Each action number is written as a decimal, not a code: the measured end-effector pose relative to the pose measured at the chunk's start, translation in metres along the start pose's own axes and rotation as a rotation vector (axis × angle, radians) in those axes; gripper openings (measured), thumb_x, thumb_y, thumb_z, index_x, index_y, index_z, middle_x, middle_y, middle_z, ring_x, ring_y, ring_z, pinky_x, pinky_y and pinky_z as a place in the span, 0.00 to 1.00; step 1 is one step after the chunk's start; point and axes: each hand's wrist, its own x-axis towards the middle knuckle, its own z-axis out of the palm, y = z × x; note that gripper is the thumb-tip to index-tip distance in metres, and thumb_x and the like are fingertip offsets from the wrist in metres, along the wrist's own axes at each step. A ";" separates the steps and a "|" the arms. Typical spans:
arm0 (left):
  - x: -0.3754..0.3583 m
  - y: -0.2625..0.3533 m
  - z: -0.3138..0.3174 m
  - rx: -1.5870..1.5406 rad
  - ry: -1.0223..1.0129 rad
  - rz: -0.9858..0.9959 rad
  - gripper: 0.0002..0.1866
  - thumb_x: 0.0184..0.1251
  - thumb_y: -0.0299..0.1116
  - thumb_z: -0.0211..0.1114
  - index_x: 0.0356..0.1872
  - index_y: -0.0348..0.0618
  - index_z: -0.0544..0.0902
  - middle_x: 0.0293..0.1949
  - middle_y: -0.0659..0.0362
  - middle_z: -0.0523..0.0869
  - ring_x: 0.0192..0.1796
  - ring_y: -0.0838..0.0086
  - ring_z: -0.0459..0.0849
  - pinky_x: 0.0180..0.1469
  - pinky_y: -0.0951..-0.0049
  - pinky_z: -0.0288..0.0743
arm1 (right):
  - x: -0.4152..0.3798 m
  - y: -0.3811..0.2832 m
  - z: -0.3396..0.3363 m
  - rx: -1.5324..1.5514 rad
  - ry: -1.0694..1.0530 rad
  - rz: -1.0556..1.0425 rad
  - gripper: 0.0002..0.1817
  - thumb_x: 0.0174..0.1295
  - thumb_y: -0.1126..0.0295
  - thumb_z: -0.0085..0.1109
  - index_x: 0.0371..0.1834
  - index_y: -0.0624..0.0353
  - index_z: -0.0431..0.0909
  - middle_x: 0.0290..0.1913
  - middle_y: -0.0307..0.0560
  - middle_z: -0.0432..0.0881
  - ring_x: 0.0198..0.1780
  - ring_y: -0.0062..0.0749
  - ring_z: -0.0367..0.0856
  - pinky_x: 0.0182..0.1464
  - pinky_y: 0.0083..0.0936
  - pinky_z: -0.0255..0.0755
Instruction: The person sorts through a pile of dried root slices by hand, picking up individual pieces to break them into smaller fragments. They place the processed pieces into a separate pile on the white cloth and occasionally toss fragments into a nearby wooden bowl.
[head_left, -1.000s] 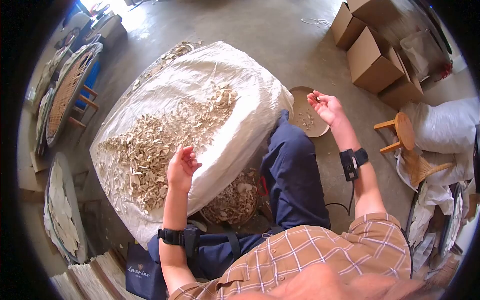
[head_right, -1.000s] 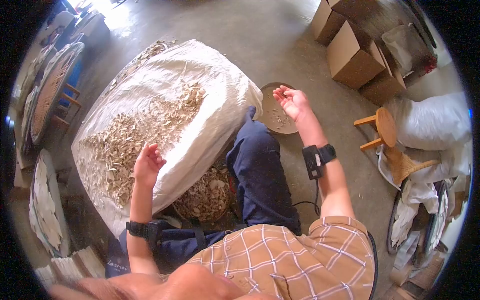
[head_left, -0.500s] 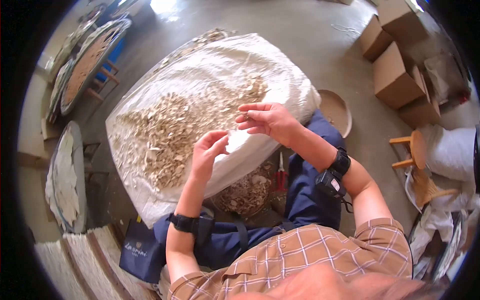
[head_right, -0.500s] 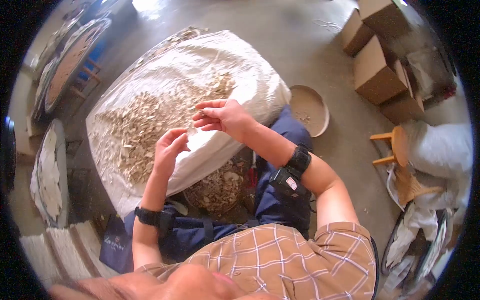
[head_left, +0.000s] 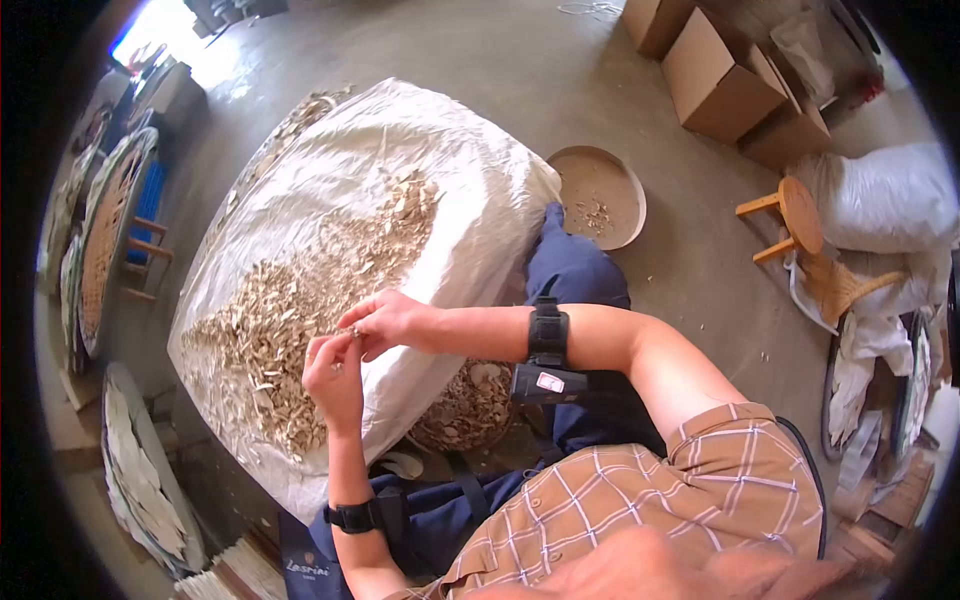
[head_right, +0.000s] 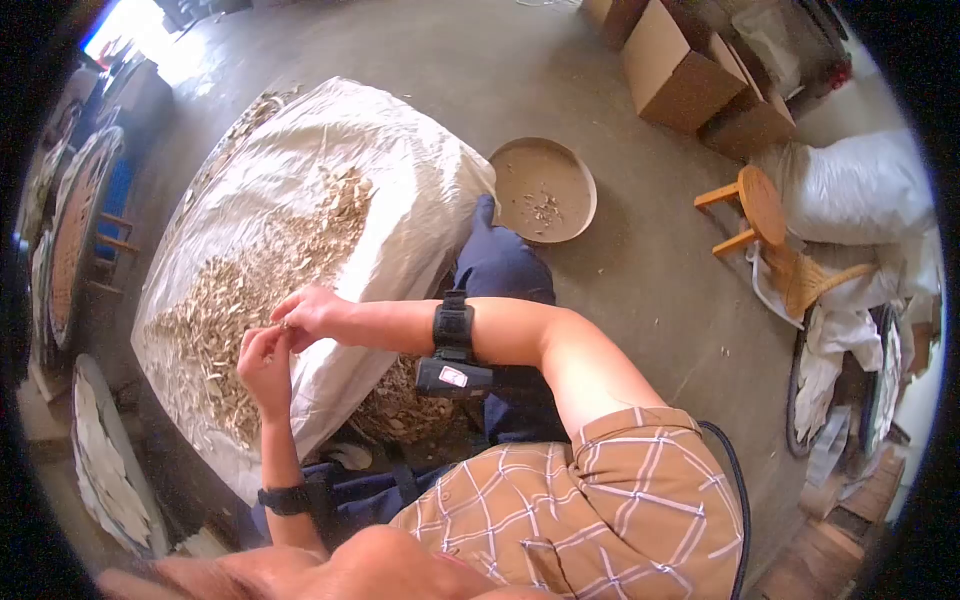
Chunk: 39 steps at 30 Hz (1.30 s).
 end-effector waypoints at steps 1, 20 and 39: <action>0.001 0.003 0.000 -0.004 0.005 -0.007 0.04 0.47 0.20 0.63 0.27 0.37 0.79 0.25 0.58 0.77 0.24 0.77 0.74 0.27 0.80 0.69 | -0.002 -0.002 0.002 0.022 0.014 0.010 0.15 0.58 0.75 0.43 0.48 0.69 0.68 0.37 0.52 0.78 0.35 0.31 0.80 0.37 0.24 0.77; 0.006 -0.018 -0.004 -0.895 -0.033 -0.540 0.08 0.58 0.29 0.59 0.33 0.34 0.79 0.26 0.62 0.79 0.27 0.84 0.74 0.31 0.86 0.67 | -0.003 -0.010 -0.007 0.275 -0.103 -0.020 0.17 0.55 0.81 0.38 0.48 0.73 0.65 0.40 0.59 0.75 0.43 0.43 0.77 0.47 0.31 0.73; 0.004 -0.020 -0.001 -1.054 -0.127 -0.587 0.09 0.58 0.30 0.59 0.36 0.35 0.77 0.29 0.60 0.80 0.30 0.80 0.78 0.35 0.81 0.74 | -0.010 -0.019 0.000 -0.159 0.013 -0.181 0.11 0.54 0.69 0.58 0.37 0.65 0.77 0.28 0.40 0.78 0.26 0.17 0.75 0.27 0.13 0.72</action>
